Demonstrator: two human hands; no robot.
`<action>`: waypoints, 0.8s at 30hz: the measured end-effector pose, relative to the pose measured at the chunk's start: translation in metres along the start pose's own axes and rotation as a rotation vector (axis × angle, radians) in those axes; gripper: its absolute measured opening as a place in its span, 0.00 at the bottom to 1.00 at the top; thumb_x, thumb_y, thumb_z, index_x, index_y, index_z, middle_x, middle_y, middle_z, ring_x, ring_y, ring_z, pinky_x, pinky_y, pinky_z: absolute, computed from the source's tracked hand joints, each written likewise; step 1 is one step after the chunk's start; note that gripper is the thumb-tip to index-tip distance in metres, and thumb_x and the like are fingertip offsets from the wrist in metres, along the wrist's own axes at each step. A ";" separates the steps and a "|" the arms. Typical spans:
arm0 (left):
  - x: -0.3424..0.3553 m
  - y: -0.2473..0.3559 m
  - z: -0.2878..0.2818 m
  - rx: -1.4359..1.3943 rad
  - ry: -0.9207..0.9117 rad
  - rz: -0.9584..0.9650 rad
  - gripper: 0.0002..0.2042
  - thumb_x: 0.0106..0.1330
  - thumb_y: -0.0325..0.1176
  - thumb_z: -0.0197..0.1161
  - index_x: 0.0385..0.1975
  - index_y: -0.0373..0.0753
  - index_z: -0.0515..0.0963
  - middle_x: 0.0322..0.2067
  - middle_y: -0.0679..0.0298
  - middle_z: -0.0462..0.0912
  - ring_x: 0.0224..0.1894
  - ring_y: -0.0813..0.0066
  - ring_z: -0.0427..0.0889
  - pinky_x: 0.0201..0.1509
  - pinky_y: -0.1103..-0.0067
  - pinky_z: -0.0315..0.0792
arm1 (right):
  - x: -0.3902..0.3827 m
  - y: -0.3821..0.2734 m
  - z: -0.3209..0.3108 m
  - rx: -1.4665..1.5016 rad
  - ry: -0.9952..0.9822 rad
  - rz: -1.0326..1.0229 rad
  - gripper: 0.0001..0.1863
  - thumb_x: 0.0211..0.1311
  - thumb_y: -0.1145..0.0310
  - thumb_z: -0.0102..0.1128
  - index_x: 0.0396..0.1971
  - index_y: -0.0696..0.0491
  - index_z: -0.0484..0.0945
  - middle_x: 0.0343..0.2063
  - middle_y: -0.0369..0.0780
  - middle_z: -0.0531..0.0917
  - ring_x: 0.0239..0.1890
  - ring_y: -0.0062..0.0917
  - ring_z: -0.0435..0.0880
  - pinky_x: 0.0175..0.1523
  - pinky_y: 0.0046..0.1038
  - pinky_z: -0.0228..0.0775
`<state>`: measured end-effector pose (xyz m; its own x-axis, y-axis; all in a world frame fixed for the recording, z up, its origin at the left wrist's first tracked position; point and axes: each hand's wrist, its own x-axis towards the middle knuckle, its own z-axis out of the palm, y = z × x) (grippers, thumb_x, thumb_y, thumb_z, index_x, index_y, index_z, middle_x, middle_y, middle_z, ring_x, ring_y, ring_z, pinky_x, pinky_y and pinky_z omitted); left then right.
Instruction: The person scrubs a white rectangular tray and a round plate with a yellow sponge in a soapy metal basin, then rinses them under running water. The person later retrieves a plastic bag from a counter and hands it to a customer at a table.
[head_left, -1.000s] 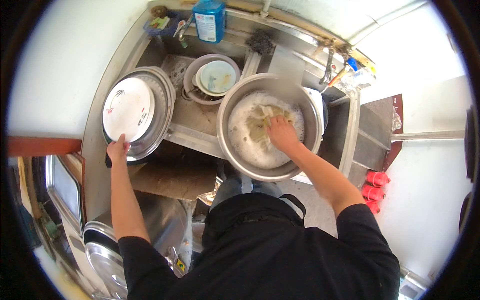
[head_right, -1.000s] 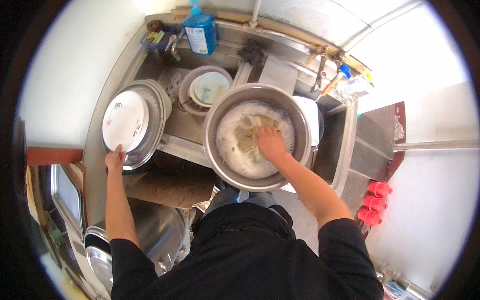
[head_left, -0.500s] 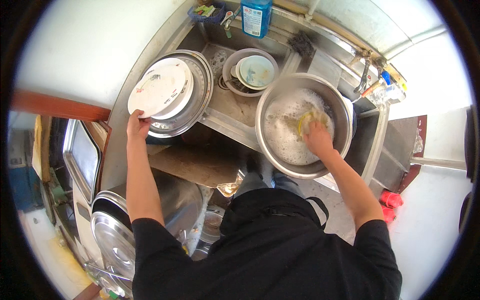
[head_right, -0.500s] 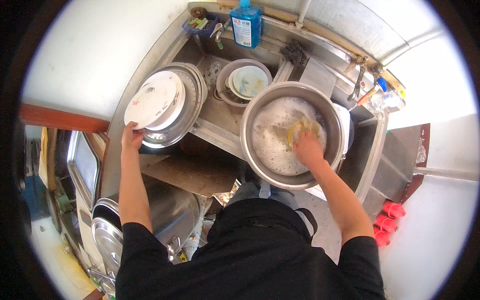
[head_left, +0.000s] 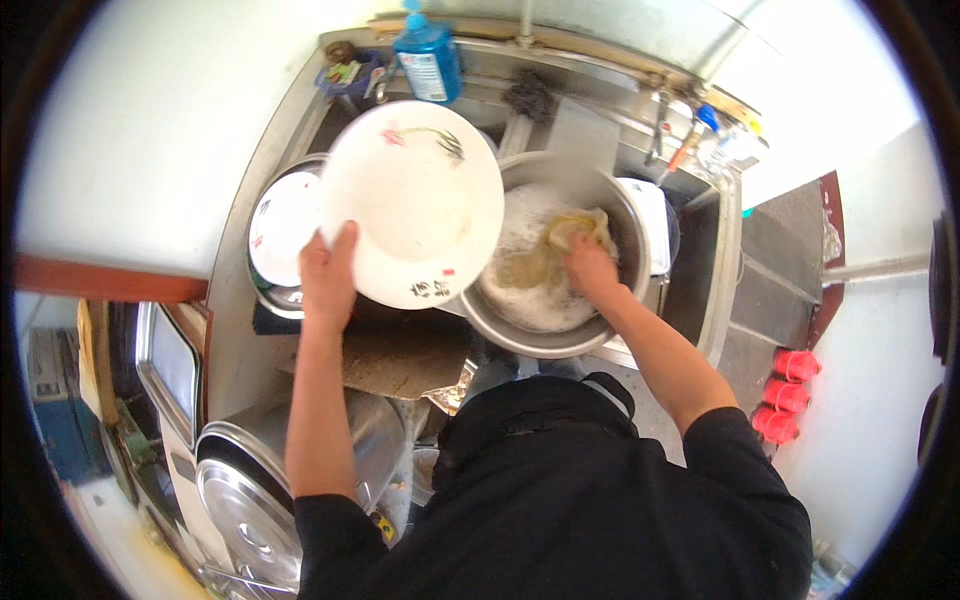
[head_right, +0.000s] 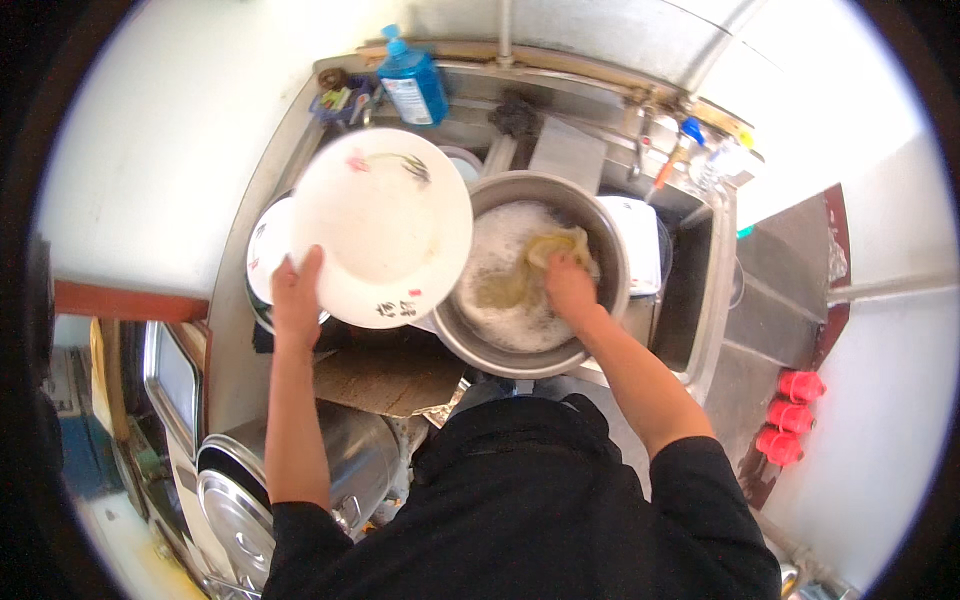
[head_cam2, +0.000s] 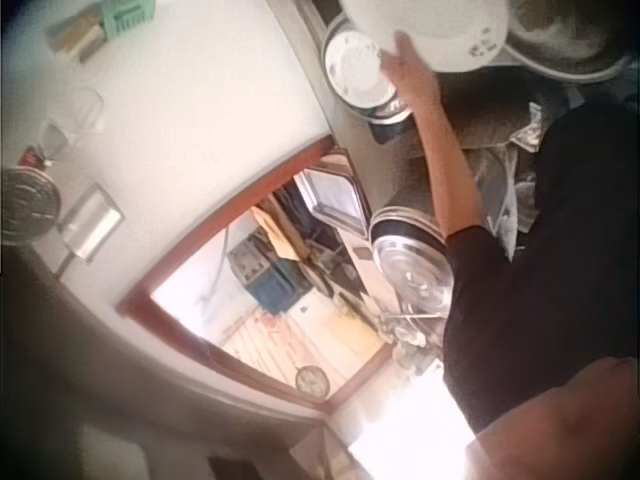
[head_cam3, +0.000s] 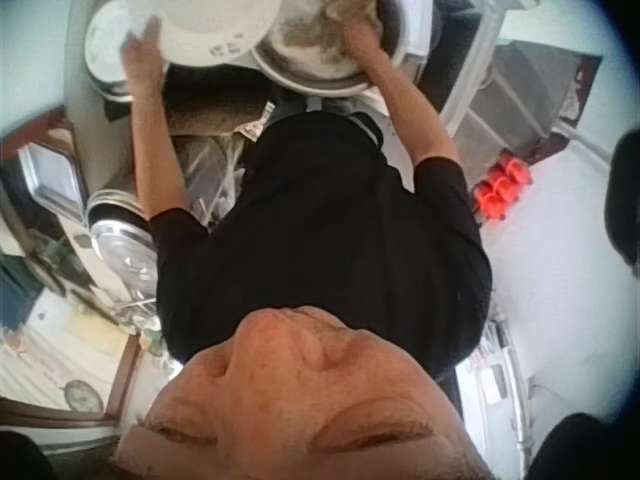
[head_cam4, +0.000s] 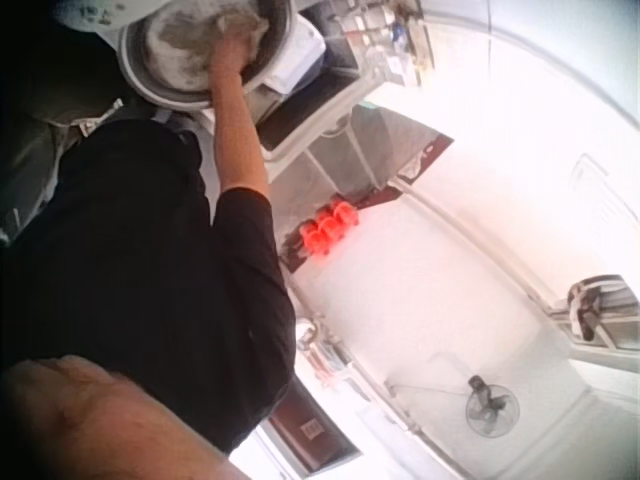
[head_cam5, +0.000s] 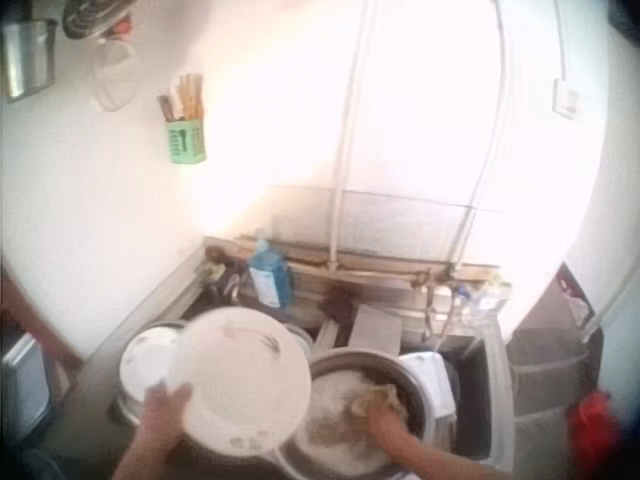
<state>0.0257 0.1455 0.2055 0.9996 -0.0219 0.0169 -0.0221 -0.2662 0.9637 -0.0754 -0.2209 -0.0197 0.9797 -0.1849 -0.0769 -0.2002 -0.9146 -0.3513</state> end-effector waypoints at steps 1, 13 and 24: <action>-0.004 -0.001 0.019 0.143 -0.051 0.004 0.18 0.71 0.38 0.58 0.45 0.24 0.78 0.39 0.51 0.86 0.41 0.72 0.82 0.46 0.72 0.74 | 0.006 0.004 -0.002 0.133 -0.106 0.045 0.16 0.65 0.63 0.57 0.46 0.58 0.75 0.39 0.52 0.81 0.37 0.45 0.84 0.45 0.39 0.79; -0.041 0.006 0.168 0.579 -0.358 0.335 0.09 0.69 0.30 0.55 0.37 0.30 0.77 0.30 0.41 0.81 0.36 0.39 0.80 0.38 0.57 0.72 | 0.009 -0.107 -0.149 1.007 0.104 -0.245 0.16 0.71 0.69 0.48 0.55 0.56 0.74 0.36 0.47 0.82 0.38 0.32 0.82 0.46 0.32 0.73; -0.062 0.021 0.186 0.611 -0.374 0.347 0.06 0.68 0.25 0.56 0.37 0.29 0.77 0.27 0.41 0.80 0.30 0.40 0.80 0.33 0.59 0.73 | 0.028 -0.065 -0.154 0.859 0.098 -0.300 0.14 0.68 0.73 0.51 0.50 0.56 0.79 0.34 0.45 0.85 0.37 0.33 0.85 0.47 0.32 0.76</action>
<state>-0.0398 -0.0382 0.1751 0.8645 -0.4937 0.0942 -0.4446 -0.6638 0.6014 -0.0340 -0.2216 0.1446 0.9796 -0.0478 0.1953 0.1662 -0.3541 -0.9203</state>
